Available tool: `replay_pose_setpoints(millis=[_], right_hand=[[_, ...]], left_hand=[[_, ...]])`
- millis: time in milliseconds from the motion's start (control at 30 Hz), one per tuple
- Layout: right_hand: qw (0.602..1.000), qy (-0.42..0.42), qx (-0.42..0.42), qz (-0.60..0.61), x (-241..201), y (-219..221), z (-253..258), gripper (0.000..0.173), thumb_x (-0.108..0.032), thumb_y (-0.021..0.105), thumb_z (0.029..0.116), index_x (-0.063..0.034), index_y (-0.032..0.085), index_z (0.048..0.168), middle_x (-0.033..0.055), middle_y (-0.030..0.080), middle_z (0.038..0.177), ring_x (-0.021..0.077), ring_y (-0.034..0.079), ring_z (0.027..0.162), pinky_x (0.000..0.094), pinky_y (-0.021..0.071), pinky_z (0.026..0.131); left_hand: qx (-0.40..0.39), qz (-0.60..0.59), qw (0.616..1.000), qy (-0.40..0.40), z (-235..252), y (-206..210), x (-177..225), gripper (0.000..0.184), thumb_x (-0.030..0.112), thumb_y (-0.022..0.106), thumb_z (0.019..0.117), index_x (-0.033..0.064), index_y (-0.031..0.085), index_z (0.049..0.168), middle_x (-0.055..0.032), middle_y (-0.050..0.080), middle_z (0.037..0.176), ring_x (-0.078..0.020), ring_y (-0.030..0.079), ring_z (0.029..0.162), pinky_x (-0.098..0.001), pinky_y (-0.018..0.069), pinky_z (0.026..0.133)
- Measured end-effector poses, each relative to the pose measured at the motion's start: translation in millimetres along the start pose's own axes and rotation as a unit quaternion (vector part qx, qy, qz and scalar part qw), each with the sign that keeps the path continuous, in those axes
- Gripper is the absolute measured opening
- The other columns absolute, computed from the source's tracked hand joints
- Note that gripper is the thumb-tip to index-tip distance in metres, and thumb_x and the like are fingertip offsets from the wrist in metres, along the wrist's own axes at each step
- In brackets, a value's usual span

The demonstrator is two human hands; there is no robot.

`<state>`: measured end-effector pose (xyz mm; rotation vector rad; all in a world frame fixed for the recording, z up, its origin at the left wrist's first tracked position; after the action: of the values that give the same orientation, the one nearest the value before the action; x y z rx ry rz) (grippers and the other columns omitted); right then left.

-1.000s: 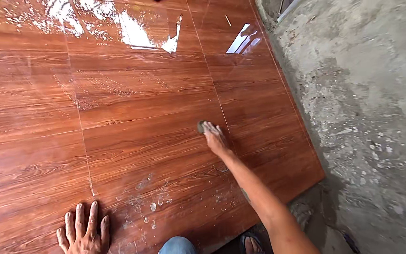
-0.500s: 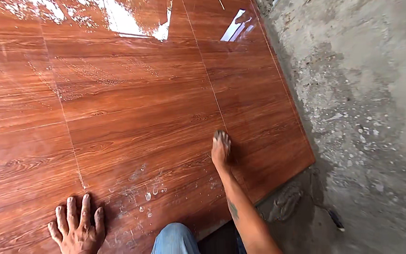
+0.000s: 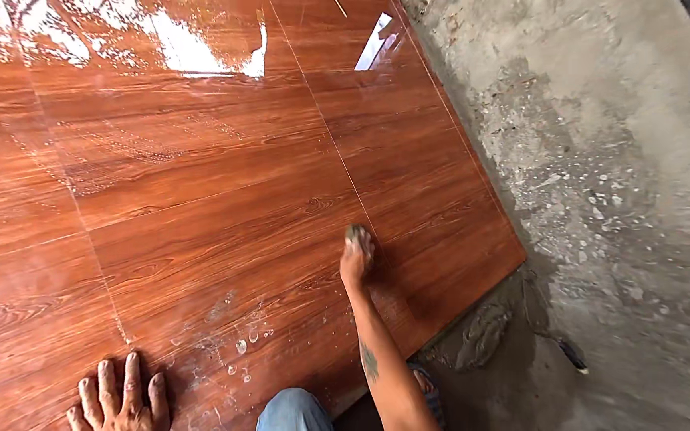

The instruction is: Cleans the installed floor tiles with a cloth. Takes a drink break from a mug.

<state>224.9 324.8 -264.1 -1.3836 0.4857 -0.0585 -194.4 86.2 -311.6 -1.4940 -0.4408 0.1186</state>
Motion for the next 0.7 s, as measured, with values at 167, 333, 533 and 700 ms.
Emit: replay_pose_setpoints(millis=[167, 333, 533, 700], right_hand=[[0.983, -0.166, -0.077, 0.009, -9, 13, -21, 0.044, -0.029, 0.047, 0.1082, -0.012, 0.058, 0.148, 0.0055, 0.052, 0.156, 0.0216, 0.044, 0.148, 0.0477, 0.0352, 0.124], [0.998, -0.016, 0.039, -0.042, 98, -35, -149, 0.04, -0.019, 0.051, 0.1041, 0.0002, 0.065, 0.136, 0.0167, 0.061, 0.145, 0.0344, 0.055, 0.139, 0.0567, 0.0391, 0.118], [0.999, -0.051, 0.011, 0.001, 2, 4, -21, 0.04, -0.014, 0.049, 0.1046, -0.0069, 0.06, 0.143, 0.014, 0.055, 0.151, 0.0307, 0.049, 0.143, 0.0522, 0.0374, 0.119], [0.997, -0.03, -0.018, -0.075, 121, -45, -128, 0.042, -0.013, 0.05, 0.1028, -0.0079, 0.061, 0.143, 0.0089, 0.058, 0.15, 0.0269, 0.053, 0.141, 0.054, 0.0404, 0.117]], left_hand=[[0.007, -0.002, 1.0, 0.001, 0, 0, 2, 0.069, 0.06, 0.024, 0.1026, 0.0239, 0.04, 0.159, -0.0154, 0.031, 0.167, -0.041, 0.021, 0.156, -0.0638, 0.0099, 0.123], [0.002, 0.005, 1.0, -0.004, 3, 1, 4, 0.067, 0.059, 0.025, 0.1032, 0.0254, 0.039, 0.159, -0.0124, 0.03, 0.168, -0.038, 0.02, 0.157, -0.0621, 0.0095, 0.124], [0.01, -0.005, 1.0, 0.001, -4, 0, 2, 0.068, 0.061, 0.021, 0.103, 0.0283, 0.035, 0.16, -0.0106, 0.028, 0.169, -0.0369, 0.017, 0.157, -0.0642, 0.0094, 0.123], [0.01, -0.009, 1.0, -0.002, -2, -3, 3, 0.067, 0.061, 0.022, 0.1028, 0.0285, 0.038, 0.159, -0.0103, 0.03, 0.168, -0.0367, 0.019, 0.157, -0.0642, 0.01, 0.123]])
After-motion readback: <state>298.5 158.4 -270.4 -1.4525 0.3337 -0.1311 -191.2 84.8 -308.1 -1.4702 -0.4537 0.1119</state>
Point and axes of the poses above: each hand's wrist, its own z-axis towards the middle knuckle, its own y-axis out of the palm, x = y × z, the point moved 1 cm from there along z, towards the middle knuckle
